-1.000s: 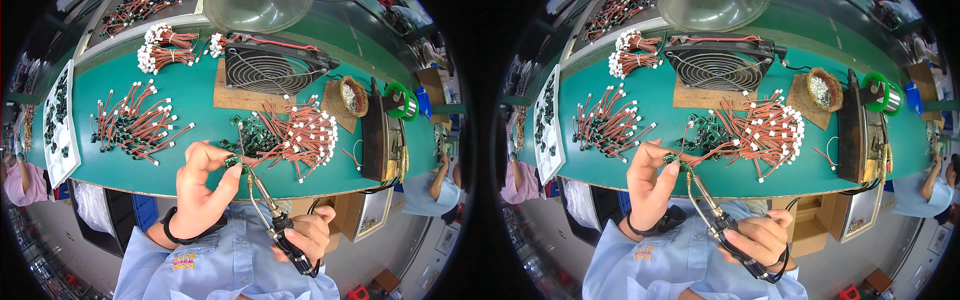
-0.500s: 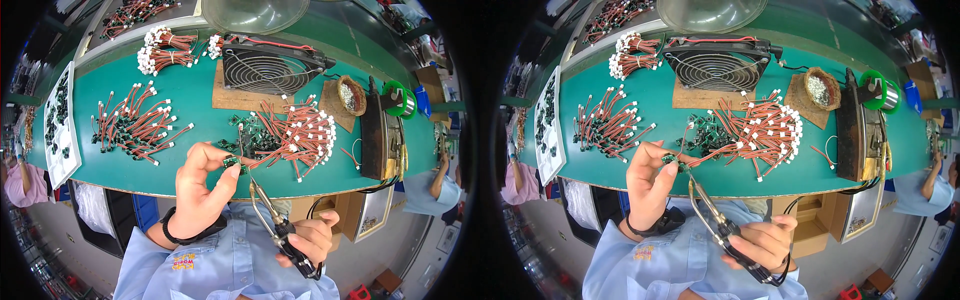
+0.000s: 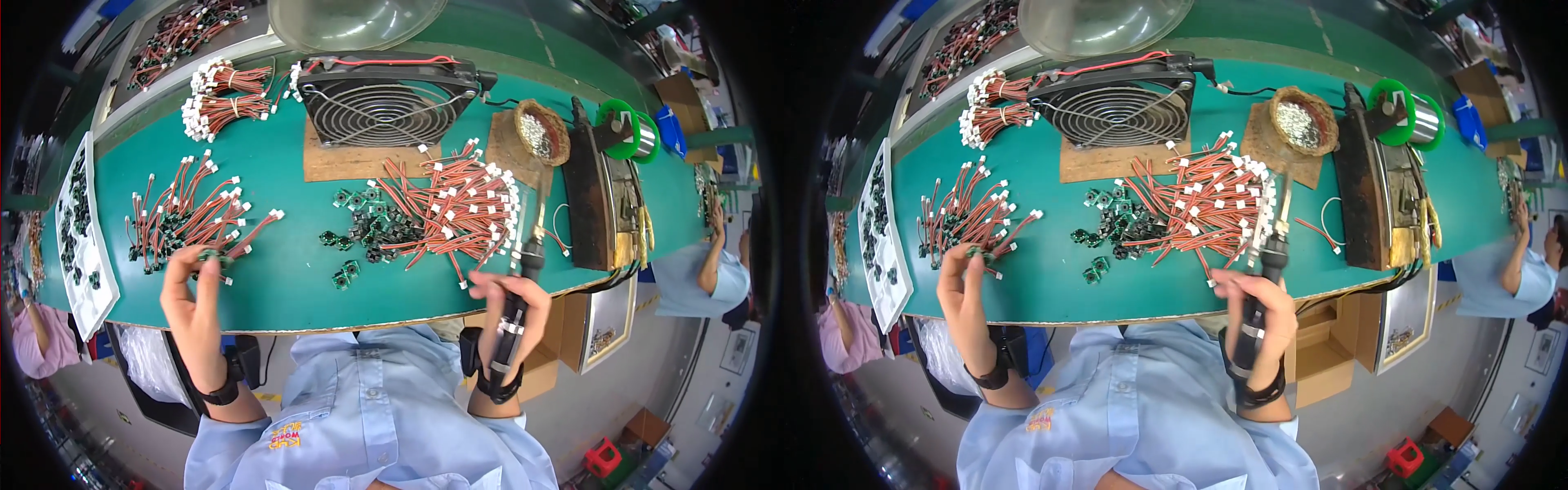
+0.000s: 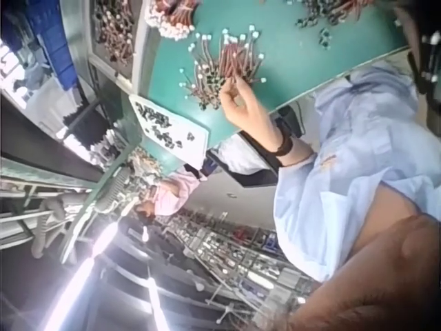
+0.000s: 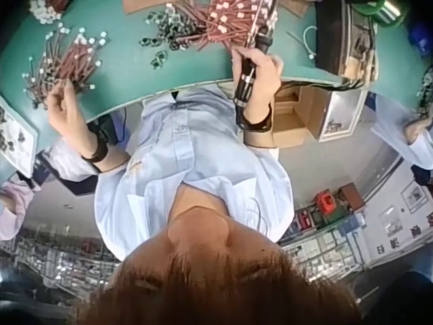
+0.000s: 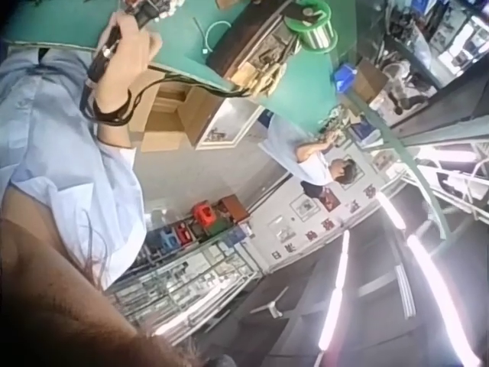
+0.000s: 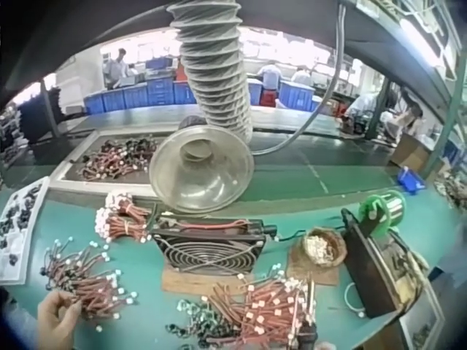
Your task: The person picks up a circuit board and a wire, aligns them, and joins them using a soldering iron before placing the assembly back on the table.
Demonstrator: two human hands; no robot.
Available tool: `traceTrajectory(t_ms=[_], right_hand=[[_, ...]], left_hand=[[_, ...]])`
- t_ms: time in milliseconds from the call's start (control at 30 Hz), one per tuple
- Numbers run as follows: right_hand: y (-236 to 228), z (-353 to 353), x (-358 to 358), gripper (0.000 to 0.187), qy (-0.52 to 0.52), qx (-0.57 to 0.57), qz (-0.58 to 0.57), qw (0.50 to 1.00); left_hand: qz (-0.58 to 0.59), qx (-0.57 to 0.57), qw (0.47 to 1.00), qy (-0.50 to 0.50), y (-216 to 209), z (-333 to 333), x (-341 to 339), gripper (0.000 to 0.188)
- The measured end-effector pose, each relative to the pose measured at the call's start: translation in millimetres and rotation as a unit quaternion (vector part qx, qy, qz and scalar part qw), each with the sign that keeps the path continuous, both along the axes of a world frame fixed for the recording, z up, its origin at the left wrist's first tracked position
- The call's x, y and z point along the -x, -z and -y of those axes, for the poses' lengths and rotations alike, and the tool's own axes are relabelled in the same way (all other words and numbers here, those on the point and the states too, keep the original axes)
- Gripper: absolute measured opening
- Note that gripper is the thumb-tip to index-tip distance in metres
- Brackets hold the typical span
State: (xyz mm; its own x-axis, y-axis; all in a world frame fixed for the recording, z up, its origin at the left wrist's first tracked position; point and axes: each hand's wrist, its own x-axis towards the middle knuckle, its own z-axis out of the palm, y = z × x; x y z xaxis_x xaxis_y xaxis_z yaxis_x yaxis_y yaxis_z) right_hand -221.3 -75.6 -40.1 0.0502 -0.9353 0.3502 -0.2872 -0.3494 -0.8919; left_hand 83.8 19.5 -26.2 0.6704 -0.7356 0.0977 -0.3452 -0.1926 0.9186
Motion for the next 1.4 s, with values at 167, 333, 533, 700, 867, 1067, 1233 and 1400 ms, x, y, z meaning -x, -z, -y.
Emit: traceTrajectory(t_ms=[167, 333, 533, 700, 867, 1067, 1233, 1400], right_hand=[[-4, 8, -11, 0.032, 0.025, 0.134, -0.267, 0.954], [-6, 12, -26, 0.035, 0.061, 0.163, -0.373, 0.911], [0, 7, -15, 0.032, 0.038, 0.137, -0.314, 0.939], [-14, -15, -9, 0.032, -0.022, 0.044, -0.193, 0.980], [-8, -13, -15, 0.034, -0.135, -0.005, -0.064, 0.989], [-15, -12, -31, 0.041, -0.156, -0.076, 0.058, 0.983], [-26, -12, -31, 0.043, -0.186, -0.096, 0.072, 0.975], [-33, -14, -31, 0.043, -0.207, -0.099, 0.062, 0.971]], left_hand=[[0.071, -0.081, 0.993, -0.055, 1, -4, -15, 0.026], [0.182, -0.020, 0.980, -0.081, -20, 2, 6, 0.027], [0.133, -0.033, 0.976, 0.171, -39, 13, 72, 0.025], [0.169, -0.096, 0.962, 0.191, -18, 31, 93, 0.024], [0.231, -0.074, 0.948, 0.206, -4, 43, 97, 0.025], [0.119, -0.046, 0.960, 0.248, -9, 35, 98, 0.027], [0.009, -0.006, 0.943, 0.331, -40, 38, 97, 0.032], [0.049, 0.033, 0.926, 0.374, -42, 33, 97, 0.033]])
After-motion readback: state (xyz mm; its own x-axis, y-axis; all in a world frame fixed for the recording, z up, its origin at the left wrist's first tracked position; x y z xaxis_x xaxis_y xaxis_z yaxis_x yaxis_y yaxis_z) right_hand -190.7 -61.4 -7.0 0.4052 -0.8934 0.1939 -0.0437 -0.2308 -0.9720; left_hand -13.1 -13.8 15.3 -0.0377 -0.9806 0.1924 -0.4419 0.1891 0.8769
